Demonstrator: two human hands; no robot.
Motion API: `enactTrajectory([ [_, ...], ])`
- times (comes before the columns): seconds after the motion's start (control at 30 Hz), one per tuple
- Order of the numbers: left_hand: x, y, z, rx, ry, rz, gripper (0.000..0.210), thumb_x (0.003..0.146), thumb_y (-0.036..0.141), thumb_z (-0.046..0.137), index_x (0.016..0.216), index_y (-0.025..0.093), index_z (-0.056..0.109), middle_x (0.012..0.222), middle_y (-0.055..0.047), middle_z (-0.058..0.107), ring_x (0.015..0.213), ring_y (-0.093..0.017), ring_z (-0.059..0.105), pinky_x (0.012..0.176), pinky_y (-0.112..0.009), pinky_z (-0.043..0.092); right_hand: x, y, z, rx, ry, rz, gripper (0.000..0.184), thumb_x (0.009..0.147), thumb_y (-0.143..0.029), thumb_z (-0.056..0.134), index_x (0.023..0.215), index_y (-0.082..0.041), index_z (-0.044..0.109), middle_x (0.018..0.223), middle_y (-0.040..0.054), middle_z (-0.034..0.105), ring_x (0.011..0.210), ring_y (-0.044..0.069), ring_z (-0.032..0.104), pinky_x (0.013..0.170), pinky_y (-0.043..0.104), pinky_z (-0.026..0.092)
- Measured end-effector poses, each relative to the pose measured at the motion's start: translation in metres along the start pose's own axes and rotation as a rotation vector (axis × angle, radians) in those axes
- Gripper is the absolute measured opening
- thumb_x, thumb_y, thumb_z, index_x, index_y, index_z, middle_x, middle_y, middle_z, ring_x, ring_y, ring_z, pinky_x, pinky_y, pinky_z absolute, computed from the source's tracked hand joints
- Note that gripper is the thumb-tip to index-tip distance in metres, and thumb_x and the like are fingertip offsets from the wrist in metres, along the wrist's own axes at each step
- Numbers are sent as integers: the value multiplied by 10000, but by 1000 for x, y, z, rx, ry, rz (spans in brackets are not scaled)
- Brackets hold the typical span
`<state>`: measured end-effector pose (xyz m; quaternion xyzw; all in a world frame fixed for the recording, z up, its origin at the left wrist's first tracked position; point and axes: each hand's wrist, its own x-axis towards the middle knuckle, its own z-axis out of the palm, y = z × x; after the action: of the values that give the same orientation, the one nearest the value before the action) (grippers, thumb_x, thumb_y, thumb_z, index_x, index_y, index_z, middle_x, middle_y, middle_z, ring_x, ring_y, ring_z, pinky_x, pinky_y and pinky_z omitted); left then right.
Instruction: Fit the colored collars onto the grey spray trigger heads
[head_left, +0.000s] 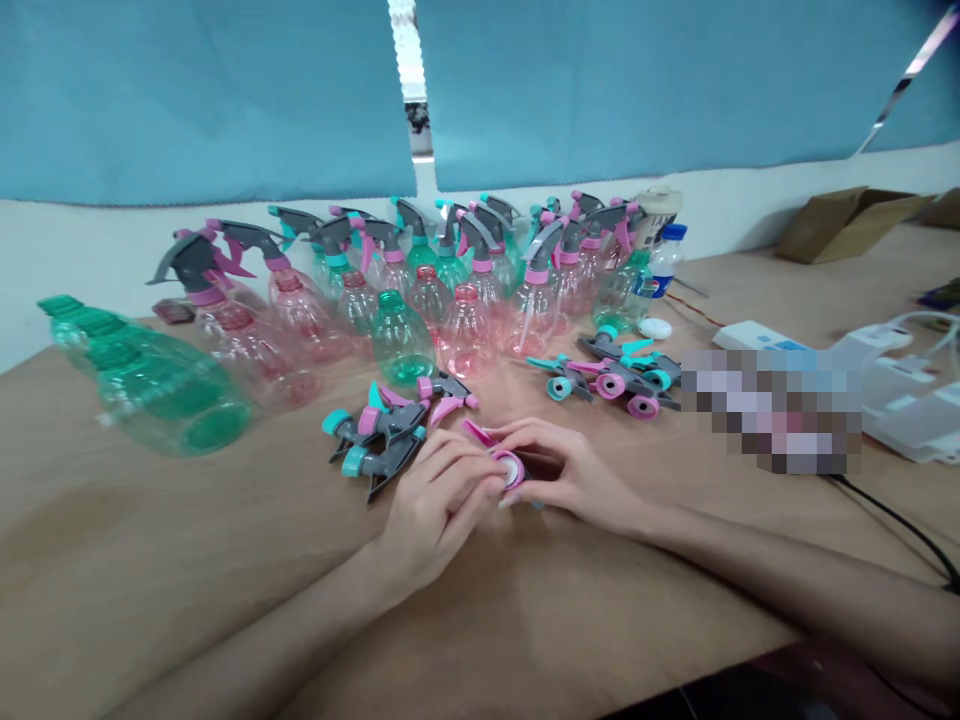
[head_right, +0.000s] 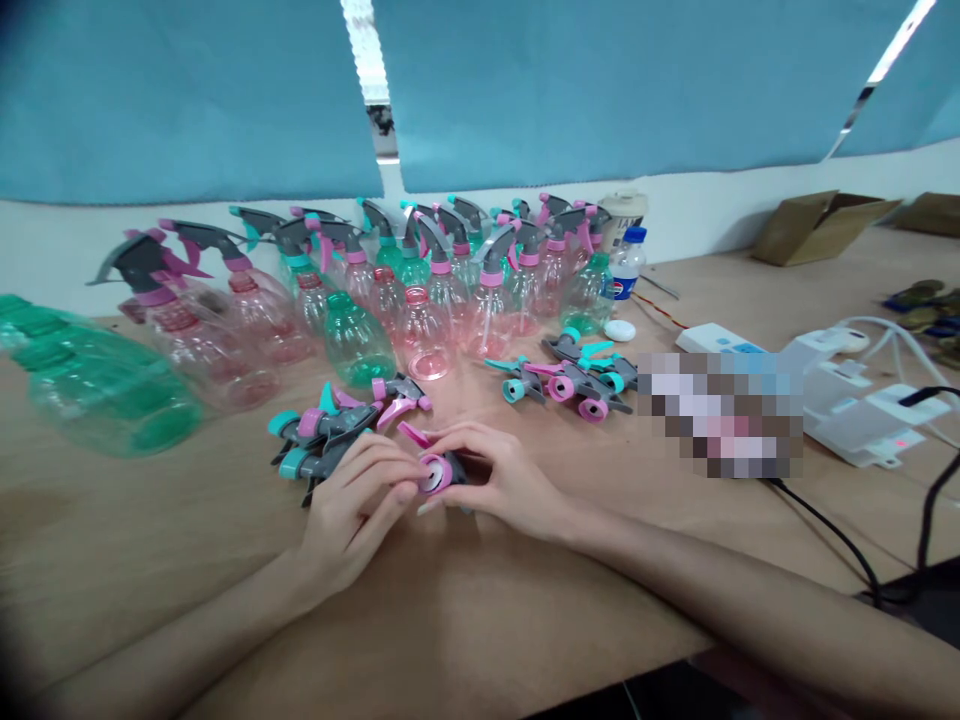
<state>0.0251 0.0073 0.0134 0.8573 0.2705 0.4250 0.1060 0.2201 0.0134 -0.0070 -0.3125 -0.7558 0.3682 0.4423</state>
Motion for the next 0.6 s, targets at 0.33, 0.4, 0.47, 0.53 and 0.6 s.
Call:
enactTrajectory([
  [0.33, -5, -4, 0, 35, -50, 145, 196, 848, 272, 557, 1018, 196, 619, 966, -75, 669, 910, -225, 546, 802, -392, 491, -5, 4, -1, 157, -10, 66, 306, 746, -262, 735, 1035, -246, 635, 1196, 61, 604, 1128, 206, 579, 967, 408, 487],
  [0.4, -5, -4, 0, 61, -51, 159, 200, 834, 267, 576, 1010, 184, 626, 972, -84, 673, 909, -228, 550, 796, -392, 497, -5, 4, -1, 156, -11, 65, 304, 749, -247, 732, 1037, -243, 636, 1210, 63, 600, 1146, 206, 566, 974, 411, 483],
  [0.47, -3, -3, 0, 81, -49, 174, 205, 825, 259, 591, 1006, 172, 630, 968, -91, 680, 905, -229, 556, 792, -389, 503, -5, 4, -2, 147, -7, 59, 303, 746, -239, 735, 1032, -242, 638, 1198, 62, 608, 1162, 209, 555, 976, 410, 483],
  [0.53, -2, -2, -1, 99, -58, 184, 210, 819, 260, 603, 1007, 171, 628, 963, -92, 682, 900, -230, 558, 786, -388, 509, -5, 4, -2, 137, 0, 56, 306, 740, -247, 741, 1029, -244, 641, 1188, 61, 614, 1164, 211, 554, 975, 409, 486],
  [0.6, -2, -2, -1, 112, -67, 189, 209, 816, 267, 610, 1003, 174, 625, 959, -92, 679, 893, -230, 555, 776, -386, 512, -5, 3, -2, 133, 2, 56, 312, 736, -260, 744, 1030, -244, 643, 1188, 62, 613, 1150, 210, 565, 974, 410, 487],
])
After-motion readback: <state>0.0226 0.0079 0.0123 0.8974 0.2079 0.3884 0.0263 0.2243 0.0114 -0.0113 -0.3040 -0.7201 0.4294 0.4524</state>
